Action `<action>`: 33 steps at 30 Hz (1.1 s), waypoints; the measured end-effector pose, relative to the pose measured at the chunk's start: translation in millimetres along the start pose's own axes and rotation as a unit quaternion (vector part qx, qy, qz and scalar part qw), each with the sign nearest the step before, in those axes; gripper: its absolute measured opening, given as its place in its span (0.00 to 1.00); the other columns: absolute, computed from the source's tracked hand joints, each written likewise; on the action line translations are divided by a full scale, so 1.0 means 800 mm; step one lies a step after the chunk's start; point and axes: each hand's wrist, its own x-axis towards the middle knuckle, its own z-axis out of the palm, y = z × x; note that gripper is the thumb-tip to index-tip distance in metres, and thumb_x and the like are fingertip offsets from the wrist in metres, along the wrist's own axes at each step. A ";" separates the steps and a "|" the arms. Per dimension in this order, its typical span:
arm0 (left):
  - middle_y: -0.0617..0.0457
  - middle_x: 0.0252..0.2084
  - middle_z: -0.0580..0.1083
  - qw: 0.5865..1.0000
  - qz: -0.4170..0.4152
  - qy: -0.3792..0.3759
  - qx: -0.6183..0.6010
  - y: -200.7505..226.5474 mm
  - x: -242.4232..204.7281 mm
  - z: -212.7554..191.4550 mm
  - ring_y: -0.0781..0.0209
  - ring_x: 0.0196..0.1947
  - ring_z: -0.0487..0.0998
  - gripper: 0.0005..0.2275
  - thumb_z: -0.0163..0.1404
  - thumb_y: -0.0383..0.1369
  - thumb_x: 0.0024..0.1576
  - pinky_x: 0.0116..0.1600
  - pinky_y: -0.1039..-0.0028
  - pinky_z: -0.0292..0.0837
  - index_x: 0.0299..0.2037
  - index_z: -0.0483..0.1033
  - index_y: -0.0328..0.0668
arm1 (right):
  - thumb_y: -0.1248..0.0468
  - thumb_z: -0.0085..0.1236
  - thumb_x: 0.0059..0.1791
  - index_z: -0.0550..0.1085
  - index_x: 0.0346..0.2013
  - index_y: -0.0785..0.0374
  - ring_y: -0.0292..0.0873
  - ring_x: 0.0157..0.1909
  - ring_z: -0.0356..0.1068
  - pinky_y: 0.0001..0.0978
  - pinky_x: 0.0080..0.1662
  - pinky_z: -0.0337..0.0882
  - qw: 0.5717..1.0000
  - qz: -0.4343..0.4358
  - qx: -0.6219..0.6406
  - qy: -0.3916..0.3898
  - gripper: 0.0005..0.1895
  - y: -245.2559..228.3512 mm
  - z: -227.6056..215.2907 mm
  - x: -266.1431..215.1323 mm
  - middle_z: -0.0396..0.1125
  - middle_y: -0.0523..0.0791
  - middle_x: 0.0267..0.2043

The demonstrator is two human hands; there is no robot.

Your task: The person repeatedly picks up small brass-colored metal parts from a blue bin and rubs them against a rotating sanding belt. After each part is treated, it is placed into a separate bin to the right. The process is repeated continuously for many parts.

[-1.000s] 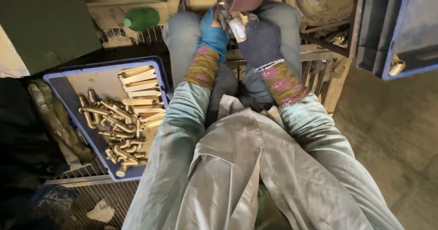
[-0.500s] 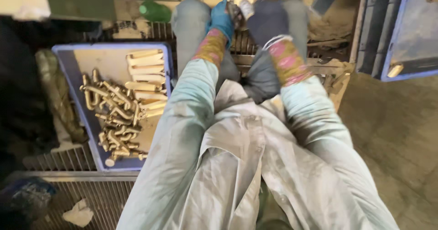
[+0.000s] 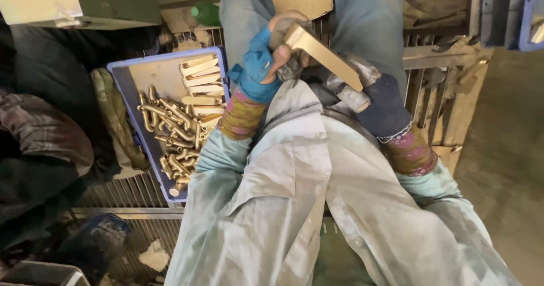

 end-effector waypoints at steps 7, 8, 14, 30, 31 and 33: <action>0.47 0.48 0.75 0.999 -0.004 -0.038 0.015 0.003 -0.009 0.007 0.61 0.38 0.79 0.31 0.59 0.49 0.63 0.44 0.75 0.75 0.66 0.65 0.31 | 0.65 0.60 0.54 0.64 0.67 0.68 0.43 0.49 0.76 0.36 0.55 0.75 0.956 -0.017 0.291 -0.037 0.27 0.035 -0.001 -0.029 0.74 0.49 0.46; 0.47 0.48 0.75 0.999 0.001 -0.045 0.022 0.000 -0.011 0.003 0.61 0.39 0.79 0.31 0.58 0.48 0.64 0.45 0.75 0.75 0.67 0.64 0.32 | 0.65 0.60 0.54 0.63 0.68 0.67 0.42 0.49 0.76 0.34 0.55 0.76 0.916 0.003 0.398 -0.055 0.28 0.038 0.002 -0.029 0.74 0.48 0.46; 0.46 0.55 0.74 0.998 0.032 -0.046 0.034 -0.041 0.000 -0.034 0.58 0.47 0.79 0.26 0.56 0.40 0.68 0.50 0.71 0.77 0.69 0.62 0.31 | 0.63 0.63 0.54 0.69 0.62 0.66 0.43 0.39 0.77 0.31 0.36 0.74 0.814 0.180 0.547 0.072 0.24 0.023 0.007 -0.025 0.74 0.48 0.43; 0.51 0.52 0.80 0.956 0.024 0.063 0.286 -0.237 0.067 -0.175 0.63 0.51 0.79 0.12 0.48 0.33 0.72 0.60 0.72 0.75 0.60 0.76 0.35 | 0.60 0.63 0.60 0.77 0.53 0.63 0.58 0.44 0.74 0.47 0.46 0.71 0.970 -0.105 -0.204 0.076 0.12 0.099 0.027 0.040 0.74 0.52 0.47; 0.50 0.54 0.79 0.942 0.058 0.038 0.328 -0.252 0.071 -0.194 0.61 0.54 0.79 0.13 0.44 0.33 0.73 0.61 0.72 0.74 0.61 0.75 0.35 | 0.60 0.64 0.60 0.77 0.54 0.65 0.58 0.44 0.73 0.48 0.46 0.71 0.960 -0.133 -0.226 0.095 0.13 0.112 0.032 0.050 0.73 0.52 0.46; 0.47 0.59 0.77 0.904 0.130 -0.017 0.407 -0.279 0.087 -0.230 0.58 0.60 0.78 0.15 0.37 0.33 0.77 0.63 0.72 0.72 0.64 0.74 0.35 | 0.60 0.63 0.58 0.76 0.54 0.66 0.58 0.44 0.72 0.49 0.46 0.70 0.940 -0.167 -0.274 0.114 0.14 0.140 0.037 0.078 0.73 0.53 0.46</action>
